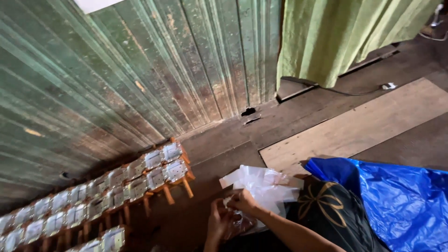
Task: Packaging small wooden components into individual plastic bags at a natural pace.
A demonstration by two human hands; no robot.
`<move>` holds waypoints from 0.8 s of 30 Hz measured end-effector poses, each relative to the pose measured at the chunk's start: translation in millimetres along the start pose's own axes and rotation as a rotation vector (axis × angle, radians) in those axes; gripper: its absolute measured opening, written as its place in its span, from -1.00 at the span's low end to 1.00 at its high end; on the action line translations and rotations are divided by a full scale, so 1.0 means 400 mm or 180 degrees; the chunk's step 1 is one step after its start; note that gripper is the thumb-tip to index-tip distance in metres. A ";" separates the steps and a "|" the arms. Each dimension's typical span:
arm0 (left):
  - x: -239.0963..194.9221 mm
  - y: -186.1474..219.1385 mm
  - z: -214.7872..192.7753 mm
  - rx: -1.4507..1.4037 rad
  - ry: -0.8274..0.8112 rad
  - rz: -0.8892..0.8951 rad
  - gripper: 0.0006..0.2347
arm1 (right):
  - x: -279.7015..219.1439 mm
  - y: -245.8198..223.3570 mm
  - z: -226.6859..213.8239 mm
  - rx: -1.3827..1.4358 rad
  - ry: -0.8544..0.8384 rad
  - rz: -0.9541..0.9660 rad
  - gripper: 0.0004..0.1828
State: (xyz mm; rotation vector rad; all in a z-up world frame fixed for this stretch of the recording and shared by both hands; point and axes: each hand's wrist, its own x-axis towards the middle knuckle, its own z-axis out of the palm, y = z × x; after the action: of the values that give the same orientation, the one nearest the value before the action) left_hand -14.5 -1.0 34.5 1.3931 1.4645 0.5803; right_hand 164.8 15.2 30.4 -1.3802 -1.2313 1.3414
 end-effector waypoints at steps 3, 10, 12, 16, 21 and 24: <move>0.015 -0.013 0.005 -0.0982 -0.0124 -0.0310 -0.60 | -0.011 0.019 0.004 0.0778 -0.0106 0.0069 -0.53; 0.033 0.008 -0.032 -0.1032 -0.0509 -0.0836 -0.55 | 0.020 -0.036 -0.049 -0.0828 -0.1336 -0.0615 -0.89; 0.043 -0.013 -0.027 -0.1275 -0.0406 -0.0642 -0.53 | 0.032 -0.045 -0.052 -0.1397 -0.1637 -0.0926 -0.89; 0.006 0.035 -0.031 -0.1378 -0.0248 -0.0533 -0.52 | 0.039 -0.047 -0.043 -0.1471 -0.1474 -0.1101 -0.84; -0.022 0.066 -0.025 -0.1516 0.0022 -0.0365 -0.66 | 0.035 -0.031 -0.030 -0.2135 -0.1238 -0.1835 -0.72; -0.005 0.008 0.000 -0.1886 0.0166 -0.0064 -0.63 | 0.039 0.012 -0.025 -0.2898 -0.1283 -0.1888 -0.64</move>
State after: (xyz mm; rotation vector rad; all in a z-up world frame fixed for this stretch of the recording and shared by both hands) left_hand -13.2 -2.1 37.6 0.8999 1.2063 0.9517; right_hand 174.3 30.4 23.6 -1.1366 -2.4839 0.6380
